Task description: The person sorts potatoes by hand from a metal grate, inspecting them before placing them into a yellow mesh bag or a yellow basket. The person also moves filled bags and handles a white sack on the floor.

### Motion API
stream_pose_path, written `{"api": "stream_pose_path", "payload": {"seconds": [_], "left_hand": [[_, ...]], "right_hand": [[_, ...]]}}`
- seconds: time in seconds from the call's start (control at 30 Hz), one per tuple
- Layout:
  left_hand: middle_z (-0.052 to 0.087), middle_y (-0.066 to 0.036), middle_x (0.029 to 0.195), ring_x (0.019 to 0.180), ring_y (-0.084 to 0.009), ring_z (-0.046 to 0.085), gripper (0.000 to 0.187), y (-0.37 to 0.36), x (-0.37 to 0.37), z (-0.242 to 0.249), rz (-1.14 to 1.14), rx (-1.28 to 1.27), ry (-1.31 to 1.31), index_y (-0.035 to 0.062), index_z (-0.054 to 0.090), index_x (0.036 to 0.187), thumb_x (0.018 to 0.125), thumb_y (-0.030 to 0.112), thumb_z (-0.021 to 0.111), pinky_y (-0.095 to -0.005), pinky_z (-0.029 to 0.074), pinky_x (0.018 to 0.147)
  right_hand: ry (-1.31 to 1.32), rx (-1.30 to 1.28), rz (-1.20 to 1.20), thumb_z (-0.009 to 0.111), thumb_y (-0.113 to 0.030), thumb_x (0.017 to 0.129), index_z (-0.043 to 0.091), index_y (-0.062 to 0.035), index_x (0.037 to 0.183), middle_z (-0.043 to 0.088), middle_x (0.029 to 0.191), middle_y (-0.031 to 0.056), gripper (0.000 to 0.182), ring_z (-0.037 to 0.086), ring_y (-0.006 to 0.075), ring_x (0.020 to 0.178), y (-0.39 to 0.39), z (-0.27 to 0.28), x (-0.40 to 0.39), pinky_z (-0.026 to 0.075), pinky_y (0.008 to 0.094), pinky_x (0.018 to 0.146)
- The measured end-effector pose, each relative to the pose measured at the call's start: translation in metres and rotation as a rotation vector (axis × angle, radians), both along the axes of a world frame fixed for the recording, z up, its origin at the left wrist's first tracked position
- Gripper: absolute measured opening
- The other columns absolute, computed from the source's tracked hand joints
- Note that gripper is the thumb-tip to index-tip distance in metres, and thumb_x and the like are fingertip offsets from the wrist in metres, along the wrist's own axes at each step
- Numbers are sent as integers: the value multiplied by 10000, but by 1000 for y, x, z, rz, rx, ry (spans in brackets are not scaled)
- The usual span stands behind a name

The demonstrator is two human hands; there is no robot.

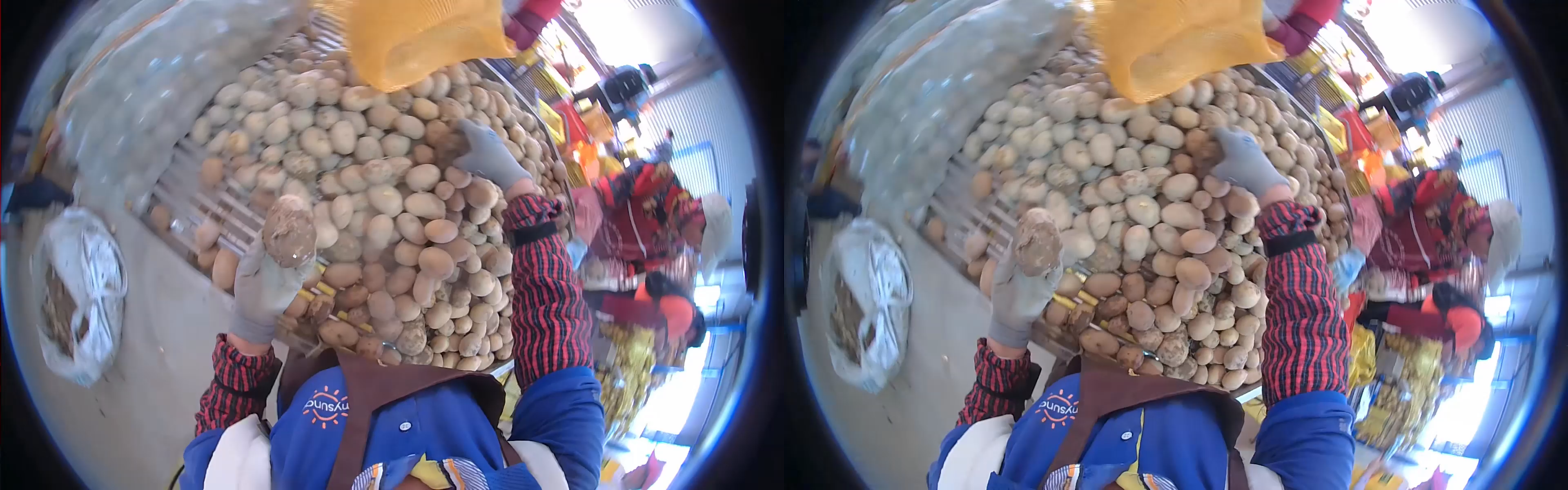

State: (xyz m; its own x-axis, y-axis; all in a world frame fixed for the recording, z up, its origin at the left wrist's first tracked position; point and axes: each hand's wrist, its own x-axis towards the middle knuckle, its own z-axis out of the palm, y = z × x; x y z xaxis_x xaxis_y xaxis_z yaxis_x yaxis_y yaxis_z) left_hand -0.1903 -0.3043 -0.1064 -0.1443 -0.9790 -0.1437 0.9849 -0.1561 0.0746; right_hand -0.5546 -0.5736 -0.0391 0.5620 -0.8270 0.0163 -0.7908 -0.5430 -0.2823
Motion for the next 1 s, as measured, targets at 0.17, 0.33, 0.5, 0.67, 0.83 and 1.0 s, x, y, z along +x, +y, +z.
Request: {"api": "stream_pose_path", "payload": {"seconds": [0.17, 0.33, 0.5, 0.67, 0.83, 1.0], "left_hand": [[457, -144, 1556, 1409, -339, 468, 509, 92, 0, 12, 181, 17, 228, 95, 445, 1512, 1050, 293, 523, -557, 431, 1119], [494, -124, 1521, 1399, -318, 480, 485, 190, 13, 3, 254, 5, 150, 110, 475, 1485, 1051, 317, 537, -492, 503, 1064], [492, -128, 1519, 1390, -310, 489, 502, 255, 31, -5, 367, 44, 81, 103, 465, 1487, 1042, 315, 562, -466, 516, 1050], [530, -148, 1481, 1380, -294, 505, 554, 301, 63, -31, 469, -96, 209, 82, 450, 1500, 1010, 287, 608, -471, 481, 1090], [529, -134, 1490, 1348, -302, 534, 563, 368, 115, -57, 649, -61, 58, 73, 436, 1513, 1025, 310, 585, -487, 464, 1108], [541, -116, 1479, 1335, -294, 548, 520, 459, 200, -69, 877, 33, 60, 83, 448, 1505, 1048, 315, 540, -495, 443, 1138]], "right_hand": [[-490, -47, -267, 771, -174, 727, 605, -6, 1248, 699, 1083, 175, 572, 673, 296, 1028, 53, -4, -5, 532, 384, 903], [-1474, 863, -36, 671, -20, 822, 551, -5, 1315, 660, 1233, 145, 507, 658, 230, 1065, 184, 15, 67, 546, 323, 858], [-1517, 1315, 217, 740, -91, 813, 423, 1, 1464, 556, 1414, 176, 730, 585, 309, 1280, 248, -10, 152, 515, 349, 969], [-1275, 1585, 267, 762, -117, 795, 422, 1, 1470, 578, 1349, 145, 765, 619, 274, 1151, 312, -13, 240, 501, 348, 980], [-564, 1895, 333, 771, -161, 796, 525, 56, 1361, 614, 981, 37, 653, 550, 126, 799, 367, -83, 365, 443, 279, 699], [-278, 2007, 430, 771, -192, 852, 546, 4, 1383, 657, 1215, 69, 609, 641, 163, 1026, 439, -106, 554, 508, 288, 882]]}}
